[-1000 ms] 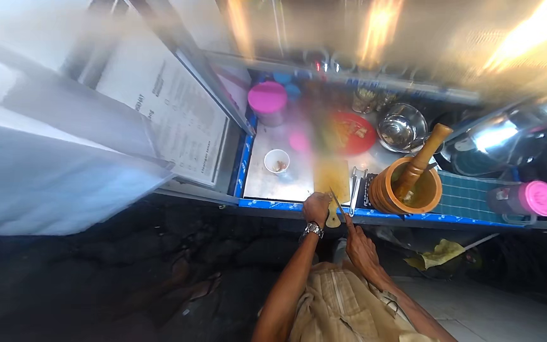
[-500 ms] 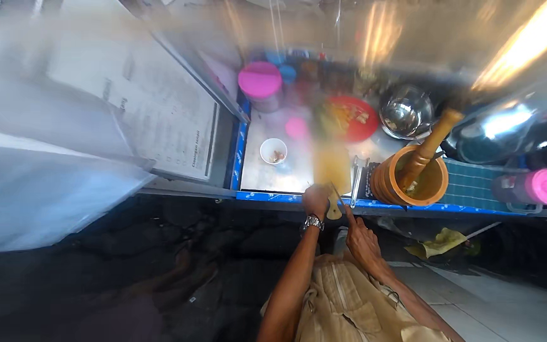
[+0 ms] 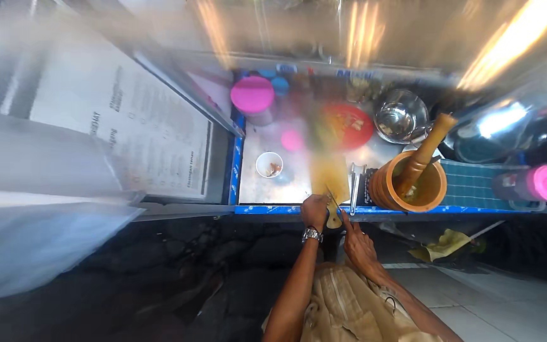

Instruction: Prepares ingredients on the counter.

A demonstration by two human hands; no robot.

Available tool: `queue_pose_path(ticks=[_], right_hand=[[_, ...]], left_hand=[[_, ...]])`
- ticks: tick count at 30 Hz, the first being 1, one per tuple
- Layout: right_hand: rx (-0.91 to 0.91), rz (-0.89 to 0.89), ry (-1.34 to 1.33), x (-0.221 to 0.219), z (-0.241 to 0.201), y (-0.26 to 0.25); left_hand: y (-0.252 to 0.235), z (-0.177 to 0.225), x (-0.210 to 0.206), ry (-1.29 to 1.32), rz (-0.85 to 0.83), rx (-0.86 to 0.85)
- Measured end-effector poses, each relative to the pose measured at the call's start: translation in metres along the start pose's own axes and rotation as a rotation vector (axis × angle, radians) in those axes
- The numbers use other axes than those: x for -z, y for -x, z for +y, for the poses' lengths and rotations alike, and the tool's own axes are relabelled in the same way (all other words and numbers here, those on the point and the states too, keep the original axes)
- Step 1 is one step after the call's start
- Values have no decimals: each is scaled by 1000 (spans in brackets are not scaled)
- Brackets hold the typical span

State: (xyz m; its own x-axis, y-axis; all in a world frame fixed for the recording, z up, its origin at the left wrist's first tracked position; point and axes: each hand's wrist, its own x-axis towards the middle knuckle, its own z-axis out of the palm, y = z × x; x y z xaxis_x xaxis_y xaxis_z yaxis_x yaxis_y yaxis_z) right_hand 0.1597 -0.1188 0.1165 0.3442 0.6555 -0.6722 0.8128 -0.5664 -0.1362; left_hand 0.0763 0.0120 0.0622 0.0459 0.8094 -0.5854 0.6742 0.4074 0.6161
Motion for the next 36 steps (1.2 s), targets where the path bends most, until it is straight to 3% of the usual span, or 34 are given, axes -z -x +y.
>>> queue_pose_path(ticks=[3,6,9,12,14,17,24,28,32,34,36], right_hand=[[63,39,-131,-16,20,-10],[230,86,-521,-29,50,-29],[320,129,-694,-24,63,-27],[178,322,-534,1,47,-29],[10,315,-343,21,31,-43],[-56,337,-209,24,18,-72],[78,472,-219,21,1,-89],[339,260,-226,21,-17,-99],[369,193,-176,29,-20,-103],[412,283,-244,35,-15,-84],[456,525,-350,49,-6,-49]], left_hand=[[-3,-6,-1,35,-24,-7],[-7,-9,1,83,-48,-25],[-5,-10,1,93,-58,-22],[-2,-5,1,65,-48,-40],[1,-2,1,-13,-42,-52],[3,-1,0,-169,-65,-127],[4,-2,1,-274,-87,-233],[4,-10,1,-256,-25,-289],[6,-10,-4,-242,22,-339],[6,-13,-4,-228,35,-357],[2,-14,-2,-215,41,-363]])
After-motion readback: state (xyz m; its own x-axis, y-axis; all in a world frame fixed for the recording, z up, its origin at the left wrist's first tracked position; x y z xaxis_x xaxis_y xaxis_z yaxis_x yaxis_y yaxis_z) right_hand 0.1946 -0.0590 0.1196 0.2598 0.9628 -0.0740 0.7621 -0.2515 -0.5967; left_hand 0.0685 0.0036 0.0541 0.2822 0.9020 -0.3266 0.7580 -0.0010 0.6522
